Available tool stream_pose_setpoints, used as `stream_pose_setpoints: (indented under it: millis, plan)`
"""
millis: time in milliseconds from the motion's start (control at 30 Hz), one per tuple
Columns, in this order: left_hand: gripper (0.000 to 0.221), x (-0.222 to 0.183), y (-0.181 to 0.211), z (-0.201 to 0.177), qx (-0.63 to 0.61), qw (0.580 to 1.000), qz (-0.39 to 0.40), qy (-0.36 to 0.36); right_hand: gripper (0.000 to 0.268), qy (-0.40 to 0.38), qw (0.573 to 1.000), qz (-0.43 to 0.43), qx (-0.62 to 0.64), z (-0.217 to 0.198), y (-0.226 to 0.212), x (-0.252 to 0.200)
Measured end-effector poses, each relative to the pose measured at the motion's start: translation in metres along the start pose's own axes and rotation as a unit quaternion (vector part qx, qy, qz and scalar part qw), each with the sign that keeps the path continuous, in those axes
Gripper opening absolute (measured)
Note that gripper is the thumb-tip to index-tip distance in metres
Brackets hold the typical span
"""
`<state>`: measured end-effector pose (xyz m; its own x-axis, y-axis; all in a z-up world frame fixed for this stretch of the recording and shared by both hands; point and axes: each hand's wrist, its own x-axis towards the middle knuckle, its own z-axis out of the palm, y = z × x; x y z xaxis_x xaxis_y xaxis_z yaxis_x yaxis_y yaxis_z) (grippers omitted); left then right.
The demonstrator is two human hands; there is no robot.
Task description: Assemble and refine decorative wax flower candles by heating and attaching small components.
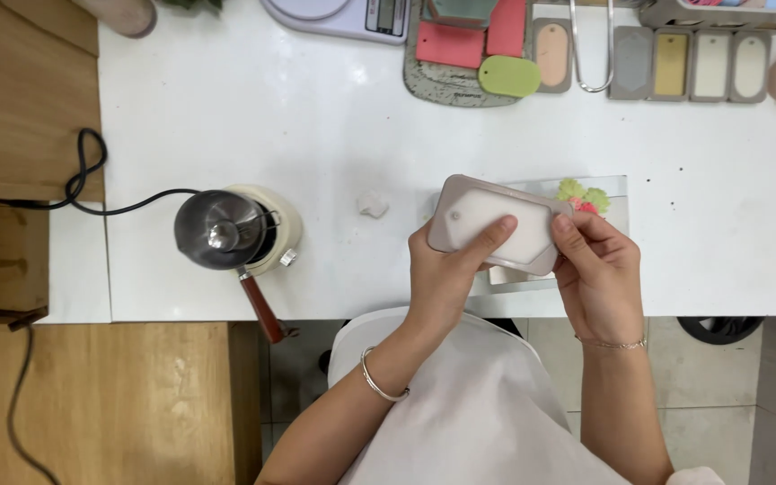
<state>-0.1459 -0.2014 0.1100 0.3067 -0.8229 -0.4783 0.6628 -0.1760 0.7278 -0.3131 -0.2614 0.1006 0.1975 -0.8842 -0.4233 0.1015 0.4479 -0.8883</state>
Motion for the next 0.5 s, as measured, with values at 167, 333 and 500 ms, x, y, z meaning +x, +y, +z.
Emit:
stream_pose_setpoints:
  millis: [167, 333, 500]
  plan:
    - [0.045, -0.005, 0.007, -0.030, -0.050, 0.999, -0.010, 0.011, 0.012, -0.027, 0.996, 0.011, 0.081, 0.022, 0.015, -0.006]
    - [0.046, -0.009, 0.011, -0.047, -0.051, 0.998, -0.028, 0.007, 0.015, -0.019, 0.994, 0.039, 0.105, 0.035, 0.020, -0.013]
    - [0.045, -0.011, 0.012, -0.057, -0.066, 0.997, -0.040, -0.013, 0.015, -0.016, 0.994, 0.043, 0.096, 0.037, 0.024, -0.018]
